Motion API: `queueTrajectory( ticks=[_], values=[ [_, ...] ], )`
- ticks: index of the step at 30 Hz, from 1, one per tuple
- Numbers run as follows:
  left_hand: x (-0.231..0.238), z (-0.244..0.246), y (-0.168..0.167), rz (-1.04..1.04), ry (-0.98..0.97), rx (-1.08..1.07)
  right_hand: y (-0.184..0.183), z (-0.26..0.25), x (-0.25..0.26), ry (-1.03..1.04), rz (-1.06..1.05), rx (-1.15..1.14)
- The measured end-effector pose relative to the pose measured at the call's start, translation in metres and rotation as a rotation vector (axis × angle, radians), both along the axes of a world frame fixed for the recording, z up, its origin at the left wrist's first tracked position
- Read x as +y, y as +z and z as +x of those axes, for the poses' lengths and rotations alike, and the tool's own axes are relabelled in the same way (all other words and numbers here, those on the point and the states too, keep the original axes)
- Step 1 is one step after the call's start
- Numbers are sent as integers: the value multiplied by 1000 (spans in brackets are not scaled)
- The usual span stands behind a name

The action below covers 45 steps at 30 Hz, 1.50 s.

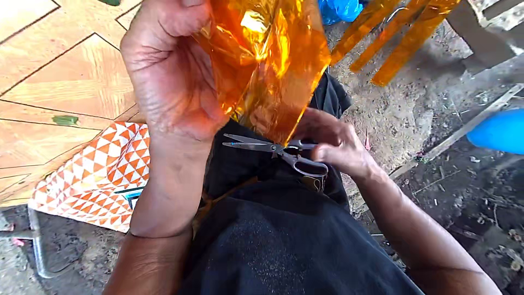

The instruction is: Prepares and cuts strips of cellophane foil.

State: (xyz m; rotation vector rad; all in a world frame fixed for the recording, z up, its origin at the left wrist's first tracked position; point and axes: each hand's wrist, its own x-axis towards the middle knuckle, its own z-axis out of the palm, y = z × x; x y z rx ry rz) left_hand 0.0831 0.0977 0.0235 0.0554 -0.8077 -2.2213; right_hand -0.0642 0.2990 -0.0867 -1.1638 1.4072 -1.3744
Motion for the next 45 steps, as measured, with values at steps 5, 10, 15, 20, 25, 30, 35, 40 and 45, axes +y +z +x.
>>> queueTrajectory(
  ticks=[5, 10, 15, 20, 25, 30, 35, 40, 45],
  values=[
    [-7, 20, -32, -15, -11, -184, 2, 6, -35, 60, -178, -710],
    [-11, 68, -89, 37, 176, -550, 2, 7, -59, -168, -26, -611],
    [-28, 115, -145, 31, 103, -783, -16, -8, -75, -164, 110, -394],
    [-41, 119, -154, 94, 50, -841, -24, -19, -83, -59, 187, -359],
    [-54, 113, -146, -57, 43, -846, -23, -23, -90, -46, 197, -308],
    [-62, 115, -148, -165, 68, -899, -30, -28, -96, -96, 198, -308],
    [-59, 113, -149, -186, 17, -877, -33, -30, -101, -107, 161, -353],
    [-56, 108, -154, -246, 128, -874, -33, -37, -99, 49, 109, -391],
    [-58, 110, -160, -266, 148, -862, -40, -39, -101, 37, 136, -390]
  ],
)
